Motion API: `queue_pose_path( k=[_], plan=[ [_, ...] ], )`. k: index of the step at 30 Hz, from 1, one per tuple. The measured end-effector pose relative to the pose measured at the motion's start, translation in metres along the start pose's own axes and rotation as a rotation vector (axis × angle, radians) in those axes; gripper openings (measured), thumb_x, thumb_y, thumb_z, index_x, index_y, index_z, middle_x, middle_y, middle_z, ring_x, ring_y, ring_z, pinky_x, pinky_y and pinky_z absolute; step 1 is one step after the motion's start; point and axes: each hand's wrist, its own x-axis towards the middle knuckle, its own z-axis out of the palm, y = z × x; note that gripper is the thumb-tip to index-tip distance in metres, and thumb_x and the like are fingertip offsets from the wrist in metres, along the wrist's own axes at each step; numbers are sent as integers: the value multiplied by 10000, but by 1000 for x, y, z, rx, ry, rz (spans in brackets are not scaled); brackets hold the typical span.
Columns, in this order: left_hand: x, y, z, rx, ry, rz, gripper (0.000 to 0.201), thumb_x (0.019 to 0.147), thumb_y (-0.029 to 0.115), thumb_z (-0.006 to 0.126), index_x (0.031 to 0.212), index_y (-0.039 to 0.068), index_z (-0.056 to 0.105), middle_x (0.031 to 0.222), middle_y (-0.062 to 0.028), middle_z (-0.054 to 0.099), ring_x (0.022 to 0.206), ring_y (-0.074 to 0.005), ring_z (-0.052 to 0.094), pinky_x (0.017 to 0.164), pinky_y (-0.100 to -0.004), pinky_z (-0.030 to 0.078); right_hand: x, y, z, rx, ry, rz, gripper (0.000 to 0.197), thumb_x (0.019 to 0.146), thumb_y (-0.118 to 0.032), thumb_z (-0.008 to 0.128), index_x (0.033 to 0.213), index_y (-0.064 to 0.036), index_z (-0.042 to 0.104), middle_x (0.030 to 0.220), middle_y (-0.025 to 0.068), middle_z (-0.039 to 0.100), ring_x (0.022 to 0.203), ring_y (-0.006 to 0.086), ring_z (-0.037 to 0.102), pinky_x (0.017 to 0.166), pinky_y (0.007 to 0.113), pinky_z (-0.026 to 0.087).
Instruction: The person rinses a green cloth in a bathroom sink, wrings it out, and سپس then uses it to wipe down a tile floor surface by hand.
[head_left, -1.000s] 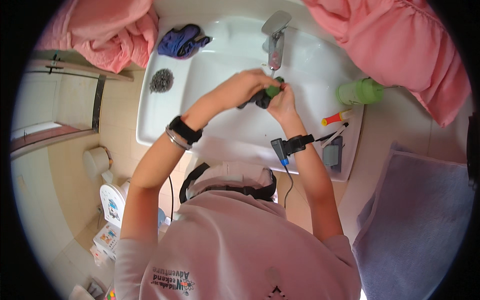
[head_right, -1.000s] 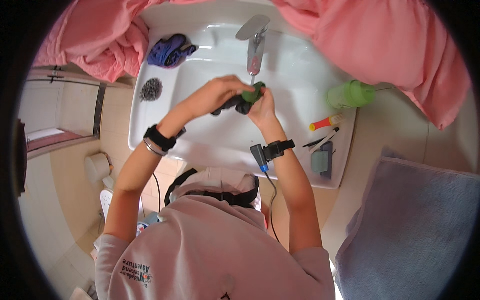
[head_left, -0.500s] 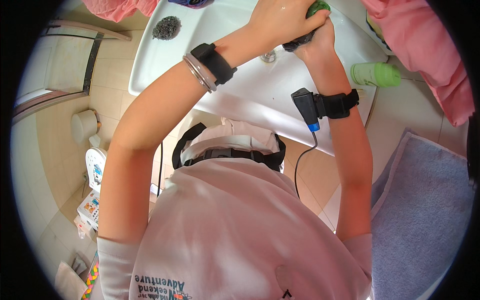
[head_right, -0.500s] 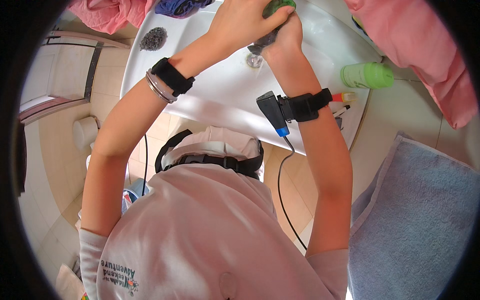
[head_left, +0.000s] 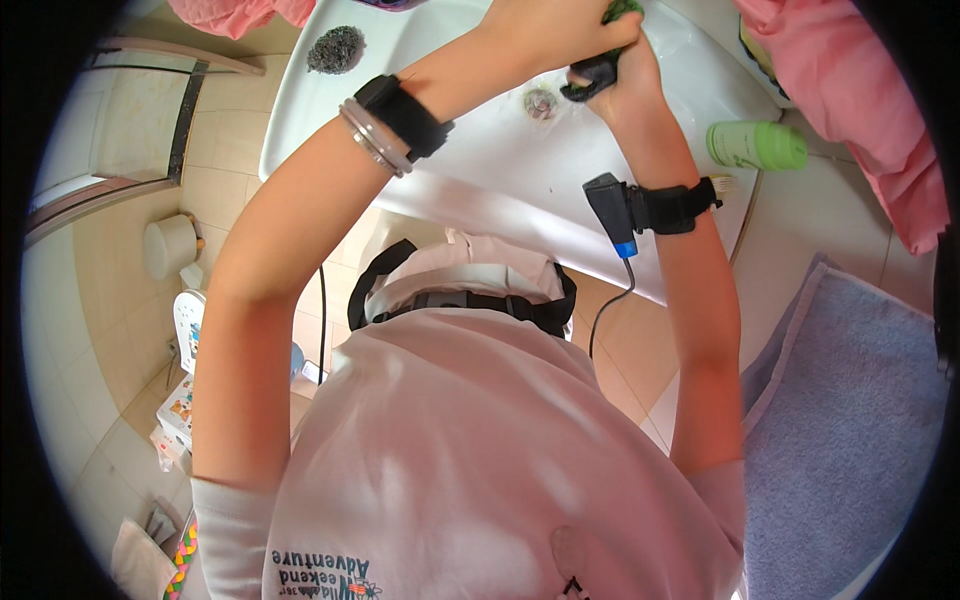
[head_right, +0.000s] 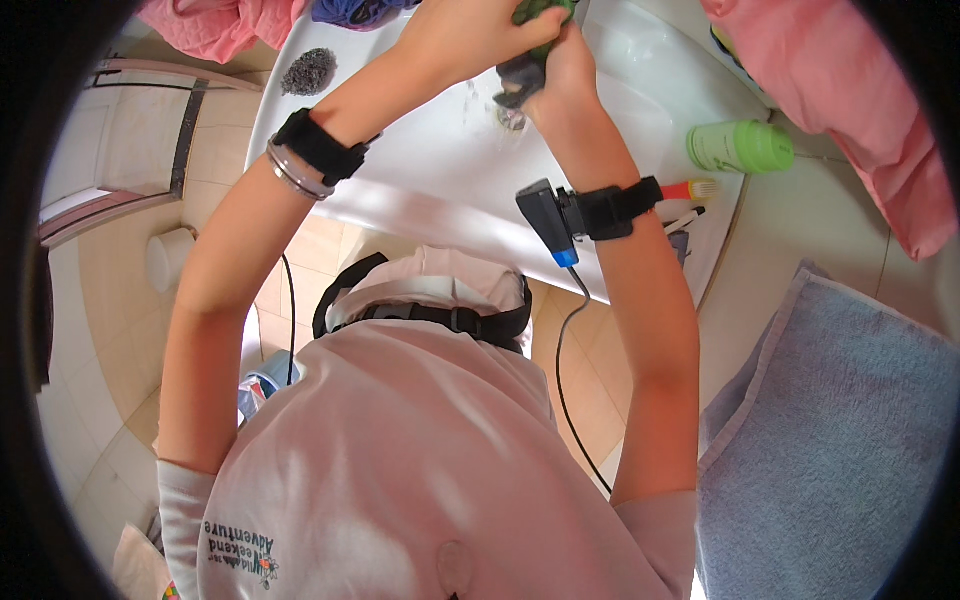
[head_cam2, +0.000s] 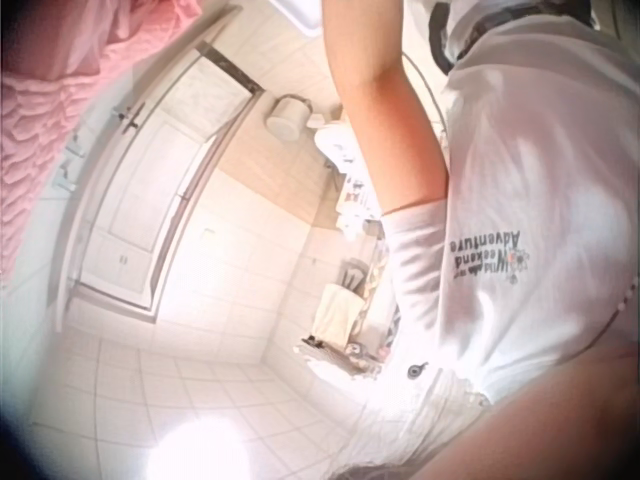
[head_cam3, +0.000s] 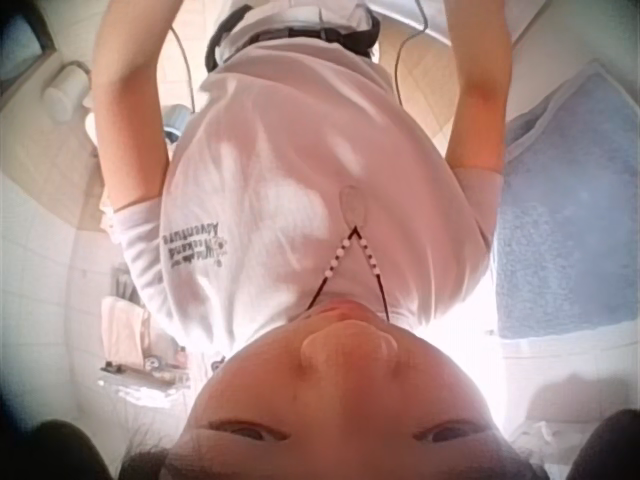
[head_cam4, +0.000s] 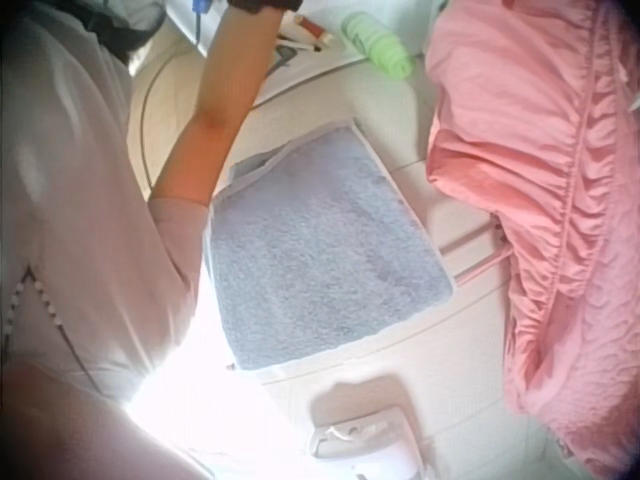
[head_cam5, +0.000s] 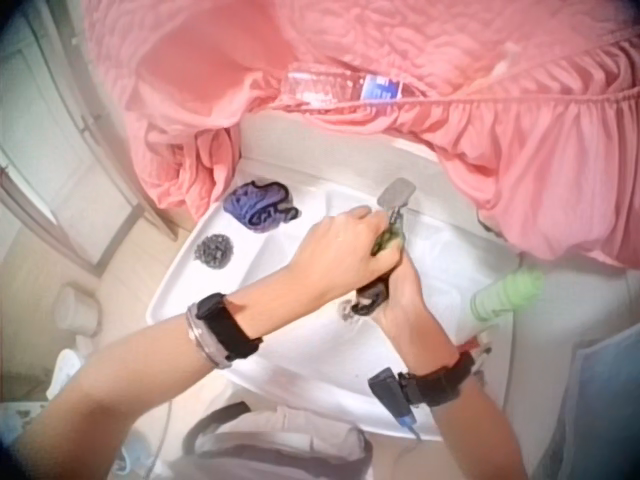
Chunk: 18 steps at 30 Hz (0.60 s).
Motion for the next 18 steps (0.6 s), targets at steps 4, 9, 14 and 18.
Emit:
queue_pose_path(
  k=[4,9,14,18],
  plan=[
    [-2,-10,-22,68,-227,8,395,809,388,552,744,0,587,708,-213,574,684,-386,586,631,-442,485,-24,8,-10,-142,-97,-19,361,960,-372,304,1105,-98,490,927,66,614,718,179,598,532,308,456],
    [-5,-7,-48,166,-514,-112,385,891,334,452,955,-7,620,945,-254,602,901,-372,590,802,-417,471,-38,25,-32,-240,-28,290,502,929,-430,374,1290,-83,402,1190,86,535,1101,233,515,919,430,411],
    [-23,-20,-42,211,-217,119,255,860,298,562,784,68,639,748,-92,582,673,-308,585,599,-384,482,-3,42,-83,-514,102,320,440,885,-359,486,1223,-78,466,1178,114,534,1110,244,504,914,423,409],
    [-26,-16,-59,287,-263,123,230,861,284,564,798,74,635,765,-73,582,671,-298,588,579,-378,480,29,49,-116,-489,100,234,277,851,-218,548,1079,-61,569,1005,103,622,950,241,597,820,356,472]
  ],
)
